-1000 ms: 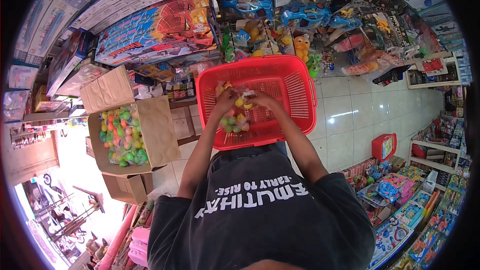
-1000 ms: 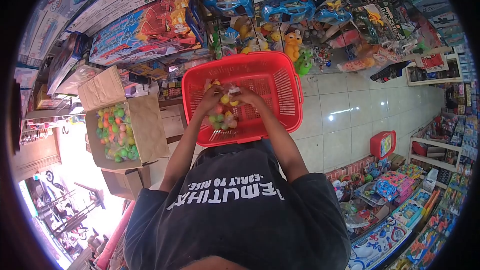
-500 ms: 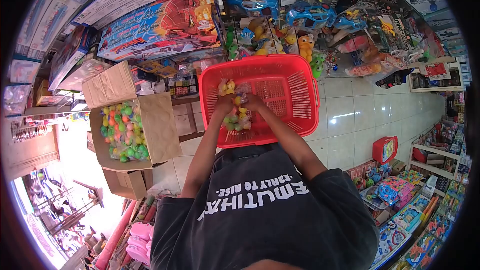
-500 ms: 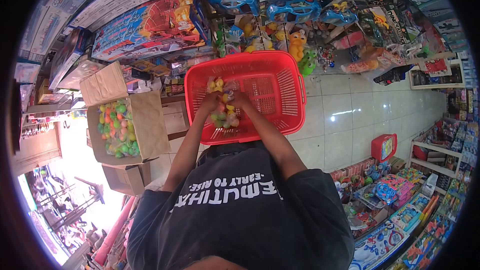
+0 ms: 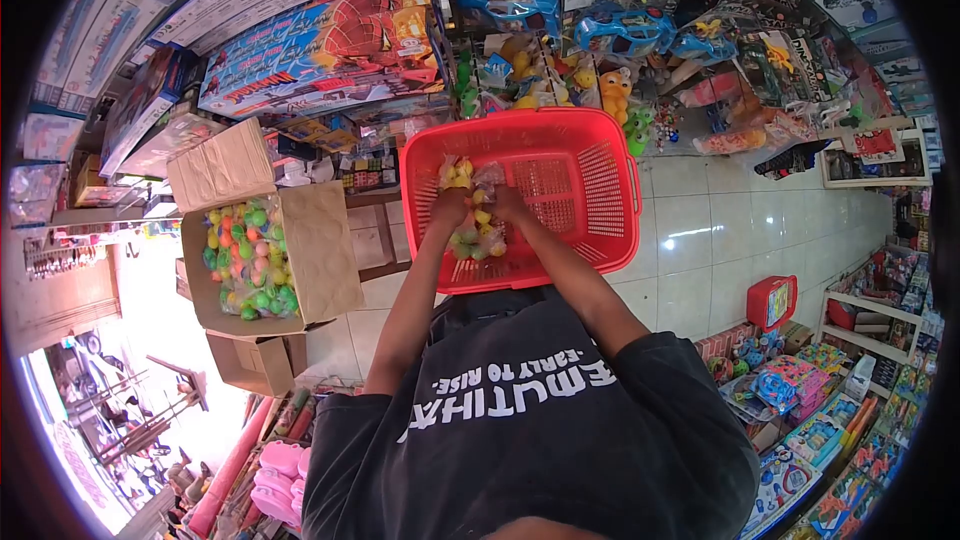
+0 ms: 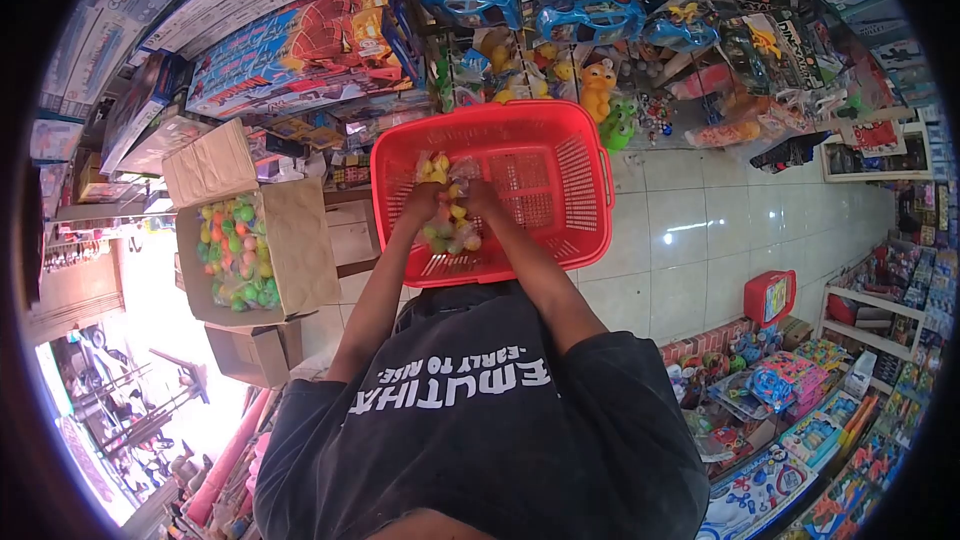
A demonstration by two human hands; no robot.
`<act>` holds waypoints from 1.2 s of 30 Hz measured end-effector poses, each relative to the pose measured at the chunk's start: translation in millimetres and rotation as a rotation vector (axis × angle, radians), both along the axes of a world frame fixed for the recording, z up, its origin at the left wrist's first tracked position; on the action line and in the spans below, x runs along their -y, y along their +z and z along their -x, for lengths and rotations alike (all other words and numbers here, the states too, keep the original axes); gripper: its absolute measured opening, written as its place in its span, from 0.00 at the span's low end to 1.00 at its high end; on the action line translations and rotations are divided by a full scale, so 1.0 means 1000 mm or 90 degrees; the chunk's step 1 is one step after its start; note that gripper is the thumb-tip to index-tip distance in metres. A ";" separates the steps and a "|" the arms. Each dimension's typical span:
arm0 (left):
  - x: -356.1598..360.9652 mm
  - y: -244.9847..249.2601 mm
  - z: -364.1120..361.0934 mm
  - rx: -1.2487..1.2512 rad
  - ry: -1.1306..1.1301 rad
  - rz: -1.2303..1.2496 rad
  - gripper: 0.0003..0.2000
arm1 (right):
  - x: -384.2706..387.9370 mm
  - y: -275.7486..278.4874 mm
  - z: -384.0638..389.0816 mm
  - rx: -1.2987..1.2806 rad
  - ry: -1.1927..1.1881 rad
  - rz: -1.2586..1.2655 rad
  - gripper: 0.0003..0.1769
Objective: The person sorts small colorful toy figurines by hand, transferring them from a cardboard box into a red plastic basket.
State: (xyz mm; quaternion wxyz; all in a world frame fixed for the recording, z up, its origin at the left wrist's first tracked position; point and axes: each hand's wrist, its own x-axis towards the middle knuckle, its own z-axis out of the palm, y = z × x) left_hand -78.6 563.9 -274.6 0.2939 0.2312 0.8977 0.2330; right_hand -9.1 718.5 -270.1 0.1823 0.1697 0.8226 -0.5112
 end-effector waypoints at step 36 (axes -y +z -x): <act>0.025 0.107 -0.028 0.014 0.038 -0.272 0.17 | -0.034 0.053 -0.024 0.107 0.233 -0.156 0.31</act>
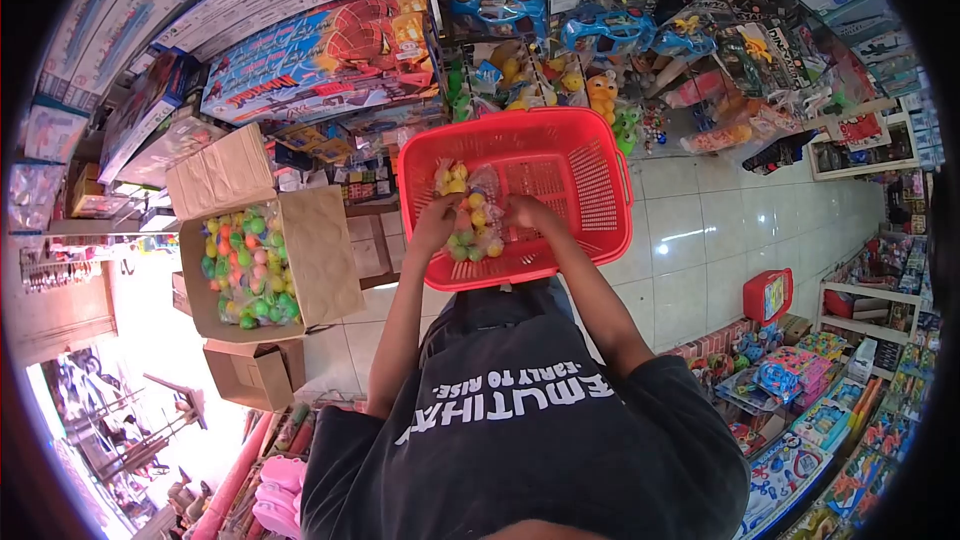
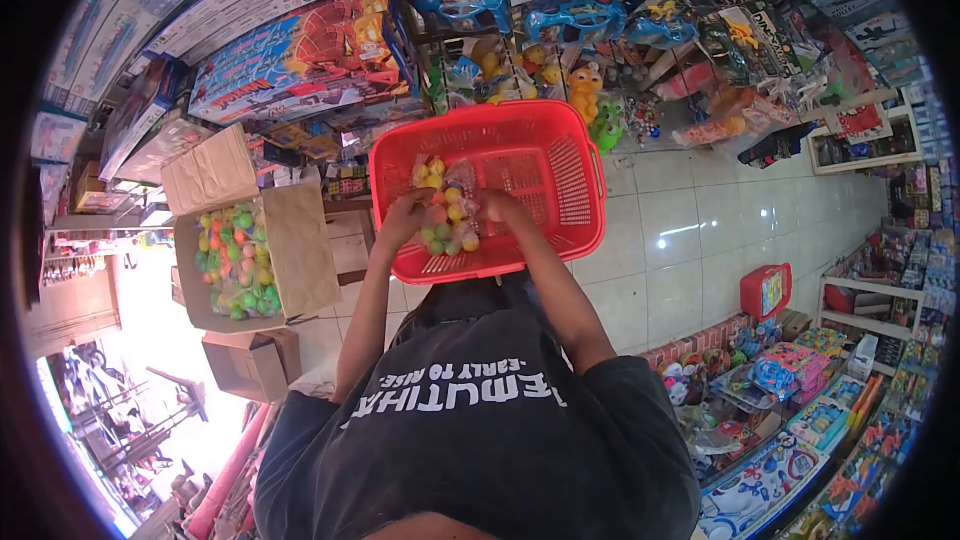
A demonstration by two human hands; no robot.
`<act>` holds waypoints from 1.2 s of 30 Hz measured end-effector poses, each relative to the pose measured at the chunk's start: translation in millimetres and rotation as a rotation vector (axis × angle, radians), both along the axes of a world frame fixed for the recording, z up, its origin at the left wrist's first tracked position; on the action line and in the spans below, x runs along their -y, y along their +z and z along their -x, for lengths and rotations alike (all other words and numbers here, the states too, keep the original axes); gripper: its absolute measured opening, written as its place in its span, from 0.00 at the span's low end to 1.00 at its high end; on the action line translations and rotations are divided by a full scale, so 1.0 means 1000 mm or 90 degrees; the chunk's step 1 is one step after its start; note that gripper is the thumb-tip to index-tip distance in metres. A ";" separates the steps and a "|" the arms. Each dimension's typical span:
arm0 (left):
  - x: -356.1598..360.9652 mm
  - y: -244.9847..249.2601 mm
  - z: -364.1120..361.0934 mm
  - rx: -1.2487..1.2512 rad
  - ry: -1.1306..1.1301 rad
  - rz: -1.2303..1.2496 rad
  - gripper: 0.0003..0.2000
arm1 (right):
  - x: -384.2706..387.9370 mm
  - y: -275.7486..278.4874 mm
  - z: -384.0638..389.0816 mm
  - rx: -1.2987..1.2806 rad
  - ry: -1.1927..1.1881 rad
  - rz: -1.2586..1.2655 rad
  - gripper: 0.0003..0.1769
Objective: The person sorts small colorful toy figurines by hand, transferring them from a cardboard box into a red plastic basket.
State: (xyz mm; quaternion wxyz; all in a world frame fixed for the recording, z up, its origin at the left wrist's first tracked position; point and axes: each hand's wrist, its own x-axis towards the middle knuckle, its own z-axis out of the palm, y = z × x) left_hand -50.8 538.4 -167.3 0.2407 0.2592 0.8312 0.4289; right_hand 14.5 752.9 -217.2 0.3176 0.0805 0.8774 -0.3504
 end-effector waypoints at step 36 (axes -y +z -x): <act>0.200 -0.186 -0.321 0.280 0.402 0.077 0.13 | 0.063 -0.118 -0.262 0.223 -0.219 0.189 0.13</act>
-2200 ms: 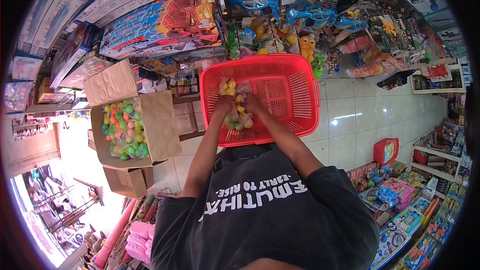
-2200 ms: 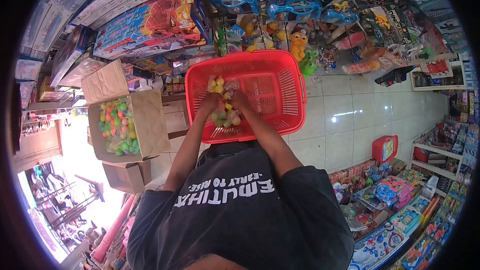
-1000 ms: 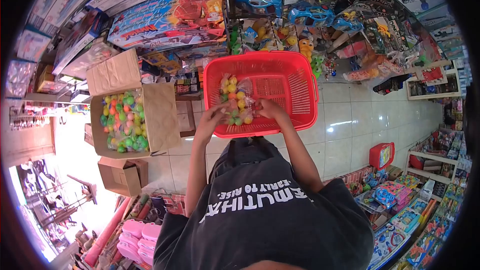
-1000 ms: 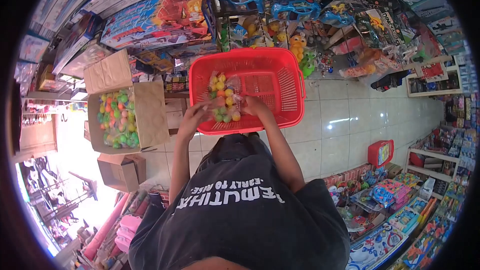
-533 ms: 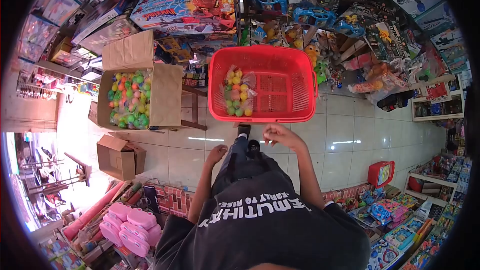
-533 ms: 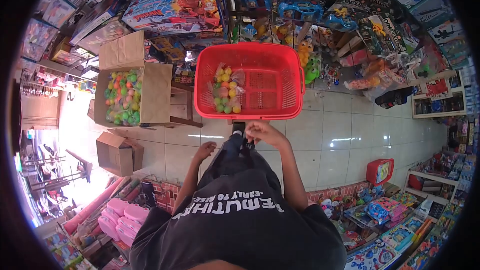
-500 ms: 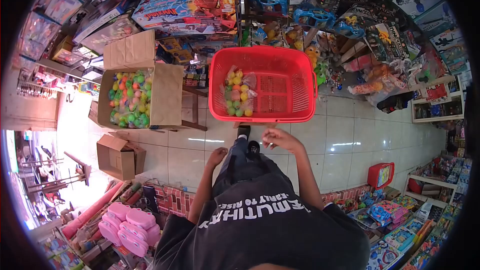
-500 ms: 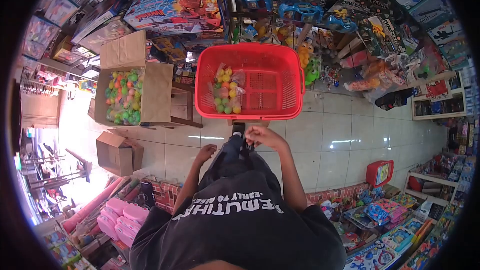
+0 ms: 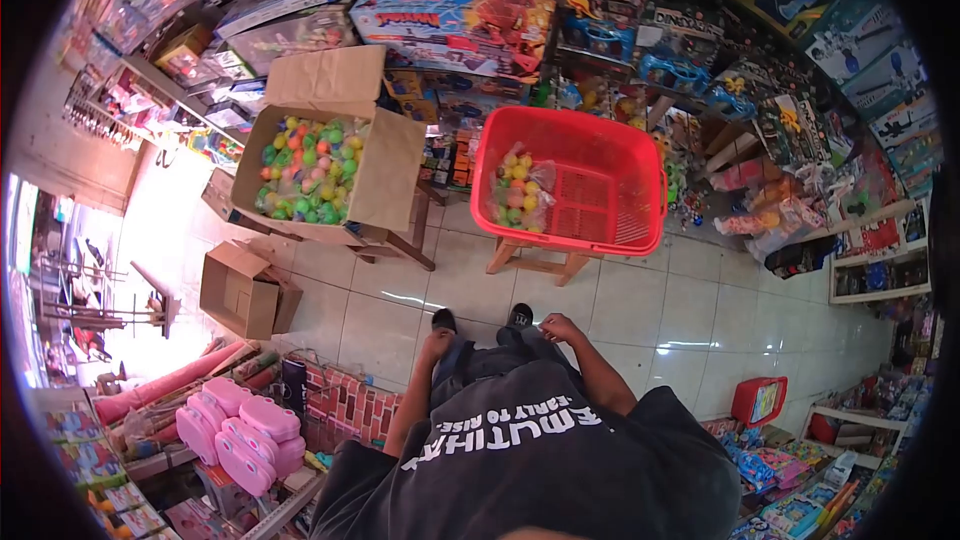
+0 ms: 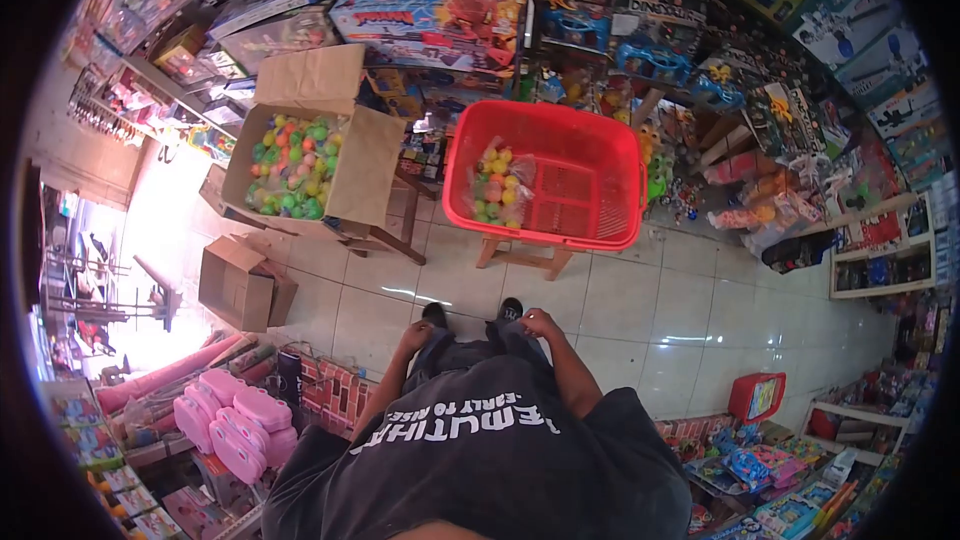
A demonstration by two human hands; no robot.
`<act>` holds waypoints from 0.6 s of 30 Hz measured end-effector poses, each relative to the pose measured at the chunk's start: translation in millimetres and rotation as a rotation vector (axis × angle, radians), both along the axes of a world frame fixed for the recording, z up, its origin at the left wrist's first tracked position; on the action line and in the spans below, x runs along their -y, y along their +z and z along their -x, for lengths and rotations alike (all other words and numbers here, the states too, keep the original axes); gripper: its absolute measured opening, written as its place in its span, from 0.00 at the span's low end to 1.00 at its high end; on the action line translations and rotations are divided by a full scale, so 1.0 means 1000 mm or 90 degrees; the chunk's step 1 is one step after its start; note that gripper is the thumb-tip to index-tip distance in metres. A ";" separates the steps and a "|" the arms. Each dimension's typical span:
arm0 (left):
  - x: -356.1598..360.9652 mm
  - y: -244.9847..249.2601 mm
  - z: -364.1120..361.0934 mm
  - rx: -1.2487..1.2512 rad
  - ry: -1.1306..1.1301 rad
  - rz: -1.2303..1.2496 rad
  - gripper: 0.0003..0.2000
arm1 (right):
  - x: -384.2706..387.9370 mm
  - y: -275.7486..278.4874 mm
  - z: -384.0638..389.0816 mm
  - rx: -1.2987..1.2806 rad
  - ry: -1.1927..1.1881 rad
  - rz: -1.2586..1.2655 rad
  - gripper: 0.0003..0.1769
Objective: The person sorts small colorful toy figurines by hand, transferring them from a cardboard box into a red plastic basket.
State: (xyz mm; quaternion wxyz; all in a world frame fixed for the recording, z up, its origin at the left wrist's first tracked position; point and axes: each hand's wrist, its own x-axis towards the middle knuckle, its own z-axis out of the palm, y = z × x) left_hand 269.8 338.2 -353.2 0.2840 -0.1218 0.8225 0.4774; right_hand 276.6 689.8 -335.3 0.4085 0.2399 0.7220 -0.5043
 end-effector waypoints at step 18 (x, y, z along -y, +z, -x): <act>0.209 0.013 0.018 0.142 0.104 -0.080 0.17 | 0.251 0.026 0.090 -0.031 0.044 0.057 0.14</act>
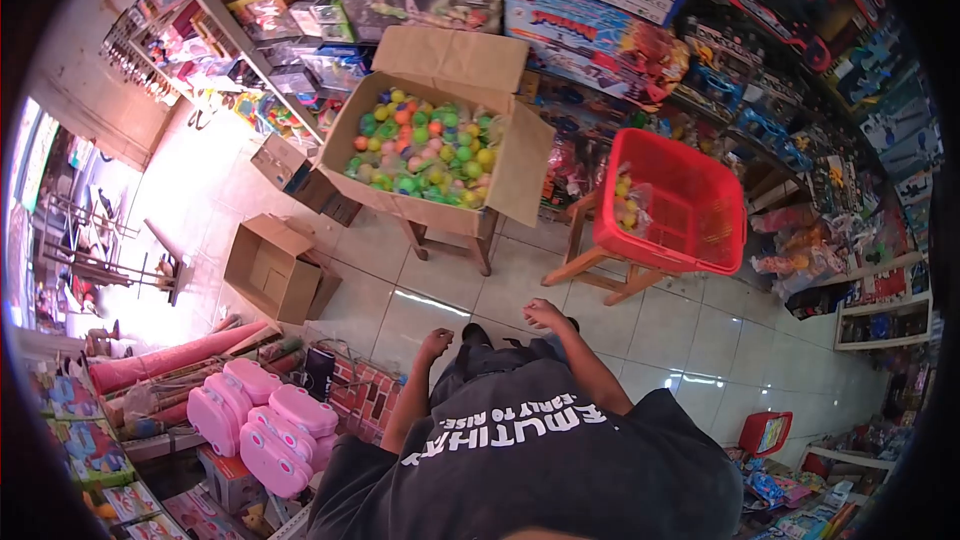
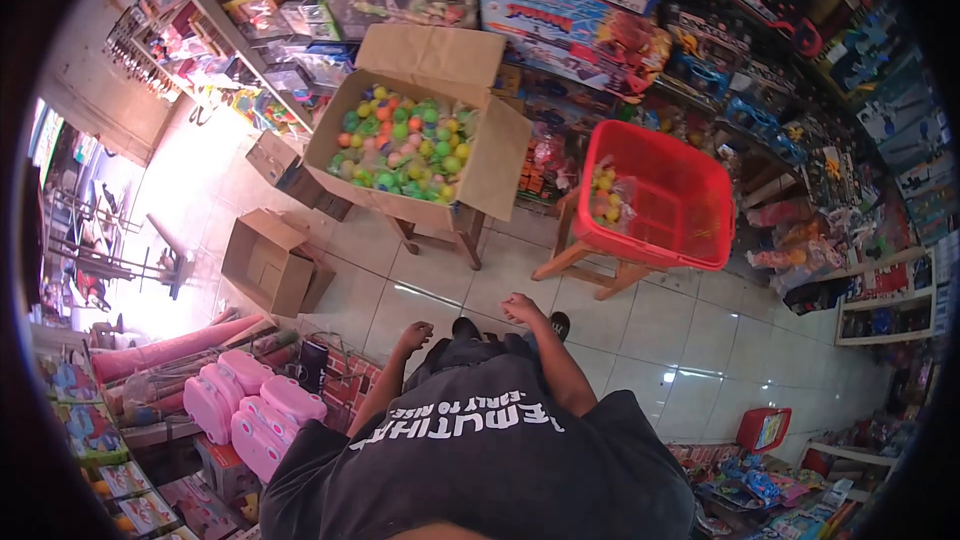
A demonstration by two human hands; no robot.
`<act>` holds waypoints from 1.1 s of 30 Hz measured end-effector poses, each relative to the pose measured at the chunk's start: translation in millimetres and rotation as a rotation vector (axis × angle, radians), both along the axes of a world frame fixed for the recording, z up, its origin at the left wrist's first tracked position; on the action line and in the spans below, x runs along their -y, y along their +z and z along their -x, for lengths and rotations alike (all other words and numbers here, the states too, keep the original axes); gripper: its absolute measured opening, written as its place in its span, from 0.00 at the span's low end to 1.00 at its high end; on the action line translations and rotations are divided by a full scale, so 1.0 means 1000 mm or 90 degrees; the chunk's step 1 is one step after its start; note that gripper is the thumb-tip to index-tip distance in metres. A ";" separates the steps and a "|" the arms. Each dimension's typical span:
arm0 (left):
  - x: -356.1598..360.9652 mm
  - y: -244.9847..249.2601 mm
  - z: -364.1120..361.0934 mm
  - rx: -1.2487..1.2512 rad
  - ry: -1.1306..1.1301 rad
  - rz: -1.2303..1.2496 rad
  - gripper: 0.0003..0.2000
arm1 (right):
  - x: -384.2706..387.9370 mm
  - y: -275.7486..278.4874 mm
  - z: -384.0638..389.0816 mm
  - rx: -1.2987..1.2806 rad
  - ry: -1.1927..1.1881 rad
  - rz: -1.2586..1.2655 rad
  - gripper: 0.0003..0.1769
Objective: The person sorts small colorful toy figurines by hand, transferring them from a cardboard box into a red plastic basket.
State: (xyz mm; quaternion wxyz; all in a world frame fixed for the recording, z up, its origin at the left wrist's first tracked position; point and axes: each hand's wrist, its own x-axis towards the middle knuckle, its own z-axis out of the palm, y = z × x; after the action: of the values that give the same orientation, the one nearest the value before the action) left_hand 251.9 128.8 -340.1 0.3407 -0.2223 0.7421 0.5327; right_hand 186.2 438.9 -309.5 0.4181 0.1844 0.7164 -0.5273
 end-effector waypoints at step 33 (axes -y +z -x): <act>0.023 0.214 0.361 -0.582 -0.341 0.086 0.13 | 0.147 0.151 0.305 -0.378 0.232 -0.448 0.33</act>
State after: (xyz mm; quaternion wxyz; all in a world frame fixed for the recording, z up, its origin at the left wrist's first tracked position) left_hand -109.3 106.0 -125.9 0.0919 0.2086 0.8782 0.4206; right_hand -118.4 292.1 -158.3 0.1938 0.0280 0.9597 -0.2017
